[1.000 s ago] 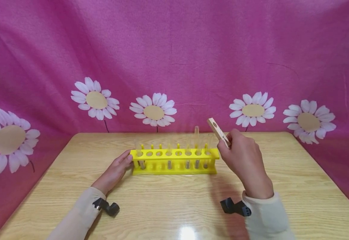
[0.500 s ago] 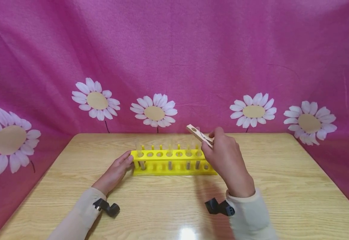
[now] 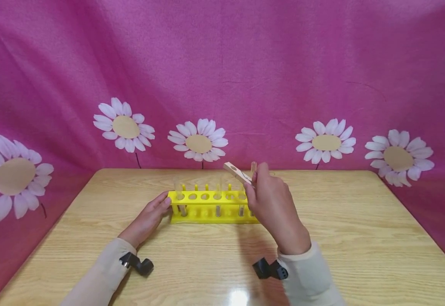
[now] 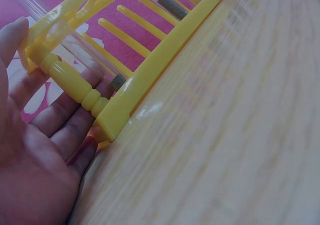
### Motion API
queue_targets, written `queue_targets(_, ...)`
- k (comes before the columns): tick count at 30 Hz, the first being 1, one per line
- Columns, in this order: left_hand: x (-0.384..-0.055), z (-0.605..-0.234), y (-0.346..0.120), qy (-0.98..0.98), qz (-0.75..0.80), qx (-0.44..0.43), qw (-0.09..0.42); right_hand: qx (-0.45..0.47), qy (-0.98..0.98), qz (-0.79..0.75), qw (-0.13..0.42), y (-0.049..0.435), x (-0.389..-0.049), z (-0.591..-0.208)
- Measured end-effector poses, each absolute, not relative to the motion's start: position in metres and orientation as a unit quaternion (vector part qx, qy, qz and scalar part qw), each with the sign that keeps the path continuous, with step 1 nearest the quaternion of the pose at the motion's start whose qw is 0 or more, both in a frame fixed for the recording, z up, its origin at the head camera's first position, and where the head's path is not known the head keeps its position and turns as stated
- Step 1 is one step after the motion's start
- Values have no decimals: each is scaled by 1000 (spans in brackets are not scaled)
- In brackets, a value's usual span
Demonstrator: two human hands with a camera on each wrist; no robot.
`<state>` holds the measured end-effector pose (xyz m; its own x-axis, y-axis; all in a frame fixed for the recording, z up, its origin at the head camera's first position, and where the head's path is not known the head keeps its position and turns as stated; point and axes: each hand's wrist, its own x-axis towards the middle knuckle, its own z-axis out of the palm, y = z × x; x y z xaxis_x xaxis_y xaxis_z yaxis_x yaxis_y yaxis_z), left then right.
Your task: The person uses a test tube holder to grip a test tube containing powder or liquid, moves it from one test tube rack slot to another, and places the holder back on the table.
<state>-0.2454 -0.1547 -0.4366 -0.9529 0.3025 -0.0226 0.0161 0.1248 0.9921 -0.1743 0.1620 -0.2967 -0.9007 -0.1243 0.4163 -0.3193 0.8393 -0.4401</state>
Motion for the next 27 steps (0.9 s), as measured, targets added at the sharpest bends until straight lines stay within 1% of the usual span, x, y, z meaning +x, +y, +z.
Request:
queue_targets(11, -246, -435, -155, 743, 649, 116, 115, 143, -926, 239, 254, 149, -175, -305)
queue_targets(27, -246, -436, -155, 741, 651, 115, 117, 173, -923, 235, 250, 138, -178, -314)
